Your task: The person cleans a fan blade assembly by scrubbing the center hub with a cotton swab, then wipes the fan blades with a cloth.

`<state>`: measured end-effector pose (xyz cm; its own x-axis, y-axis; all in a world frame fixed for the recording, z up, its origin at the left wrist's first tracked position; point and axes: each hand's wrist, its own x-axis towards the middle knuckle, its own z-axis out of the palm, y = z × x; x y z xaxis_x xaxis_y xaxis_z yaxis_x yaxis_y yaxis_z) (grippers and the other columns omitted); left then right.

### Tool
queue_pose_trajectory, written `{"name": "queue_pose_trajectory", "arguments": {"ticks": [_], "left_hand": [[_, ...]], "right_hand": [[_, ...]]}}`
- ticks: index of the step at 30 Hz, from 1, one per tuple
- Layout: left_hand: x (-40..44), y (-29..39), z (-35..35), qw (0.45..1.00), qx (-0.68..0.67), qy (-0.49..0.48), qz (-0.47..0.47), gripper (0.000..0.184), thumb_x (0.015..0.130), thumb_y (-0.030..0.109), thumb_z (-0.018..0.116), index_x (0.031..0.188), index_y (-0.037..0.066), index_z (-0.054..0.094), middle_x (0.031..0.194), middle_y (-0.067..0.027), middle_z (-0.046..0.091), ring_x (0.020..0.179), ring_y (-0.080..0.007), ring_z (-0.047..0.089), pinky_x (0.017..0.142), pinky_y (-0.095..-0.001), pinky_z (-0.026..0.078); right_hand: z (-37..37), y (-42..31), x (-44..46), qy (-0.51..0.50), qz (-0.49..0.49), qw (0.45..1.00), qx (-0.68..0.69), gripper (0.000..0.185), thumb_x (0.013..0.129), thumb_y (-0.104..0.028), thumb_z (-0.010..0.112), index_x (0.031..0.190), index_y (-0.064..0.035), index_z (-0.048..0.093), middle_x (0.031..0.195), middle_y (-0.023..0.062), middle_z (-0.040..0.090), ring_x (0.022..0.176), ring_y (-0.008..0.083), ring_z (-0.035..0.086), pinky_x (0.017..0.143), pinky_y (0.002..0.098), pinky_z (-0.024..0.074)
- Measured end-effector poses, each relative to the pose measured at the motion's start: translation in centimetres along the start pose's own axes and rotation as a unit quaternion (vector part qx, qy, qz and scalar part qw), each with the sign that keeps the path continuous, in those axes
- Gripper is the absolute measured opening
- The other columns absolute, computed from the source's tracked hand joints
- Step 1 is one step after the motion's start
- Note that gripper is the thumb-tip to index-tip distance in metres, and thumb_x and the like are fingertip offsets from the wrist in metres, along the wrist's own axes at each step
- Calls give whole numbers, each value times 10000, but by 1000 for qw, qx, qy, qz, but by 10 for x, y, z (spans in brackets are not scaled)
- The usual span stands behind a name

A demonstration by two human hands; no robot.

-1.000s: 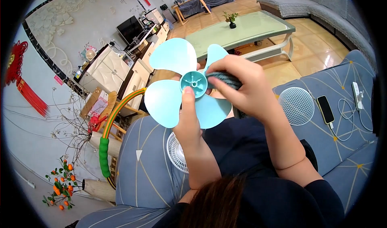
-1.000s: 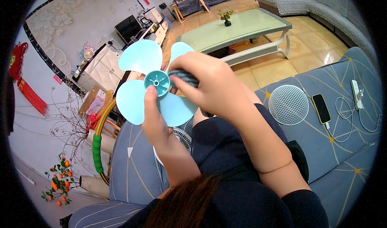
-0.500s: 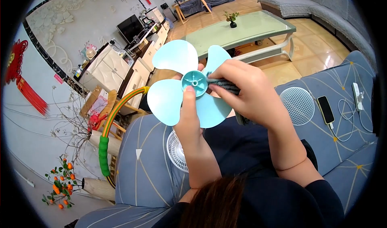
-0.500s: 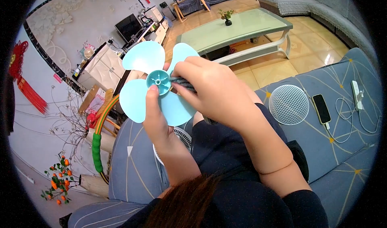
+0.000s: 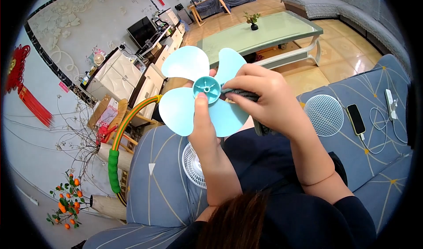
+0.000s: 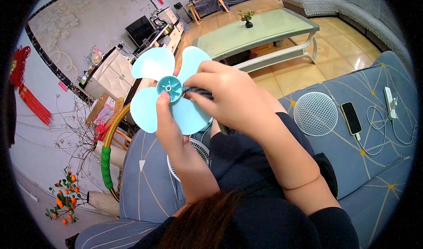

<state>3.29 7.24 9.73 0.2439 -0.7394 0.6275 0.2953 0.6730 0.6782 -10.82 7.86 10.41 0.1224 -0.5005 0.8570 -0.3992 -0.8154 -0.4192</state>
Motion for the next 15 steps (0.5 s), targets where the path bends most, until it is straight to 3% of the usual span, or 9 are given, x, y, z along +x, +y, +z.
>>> {"name": "queue_pose_trajectory", "arguments": {"ticks": [2, 5, 10, 13, 15], "left_hand": [[2, 1, -6, 1000, -7, -17, 9, 565, 941, 133, 572, 1411, -103, 366, 1268, -261, 618, 1077, -247, 664, 861, -345, 575], [1, 1, -11, 998, -21, -32, -47, 577, 943, 146, 564, 1420, -102, 356, 1263, -255, 623, 1081, -241, 665, 842, -334, 585], [0, 5, -2, 1000, -11, 5, -29, 577, 946, 146, 544, 1435, -89, 348, 1252, -247, 630, 1030, -225, 674, 803, -325, 593], [0, 1, -3, 999, -21, 4, -27, 581, 951, 160, 524, 1454, -66, 341, 1277, -232, 621, 1066, -228, 662, 830, -334, 584], [1, -3, -8, 998, -33, 4, -48, 583, 957, 183, 506, 1466, -46, 338, 1304, -217, 609, 1111, -233, 644, 868, -347, 570]], "right_hand": [[0, 1, 0, -16, 1, 1000, -13, 140, 817, -133, 724, 932, -57, 703, 883, 95, 634, 783, 305, 649, 683, 382, 525], [1, 8, 0, 19, 15, 998, -61, 143, 821, -143, 724, 925, -58, 676, 891, 90, 640, 785, 304, 652, 679, 381, 526], [-6, 15, 3, 67, 57, 990, -106, 150, 834, -148, 714, 930, -58, 643, 883, 91, 632, 780, 316, 649, 682, 392, 529], [-4, 4, 1, 28, 21, 998, -61, 156, 788, -28, 721, 918, 1, 638, 848, 128, 607, 811, 298, 621, 688, 361, 503], [2, 7, -1, -13, -8, 1000, -12, 163, 787, -34, 732, 933, -7, 664, 880, 111, 625, 809, 299, 626, 688, 362, 508]]}}
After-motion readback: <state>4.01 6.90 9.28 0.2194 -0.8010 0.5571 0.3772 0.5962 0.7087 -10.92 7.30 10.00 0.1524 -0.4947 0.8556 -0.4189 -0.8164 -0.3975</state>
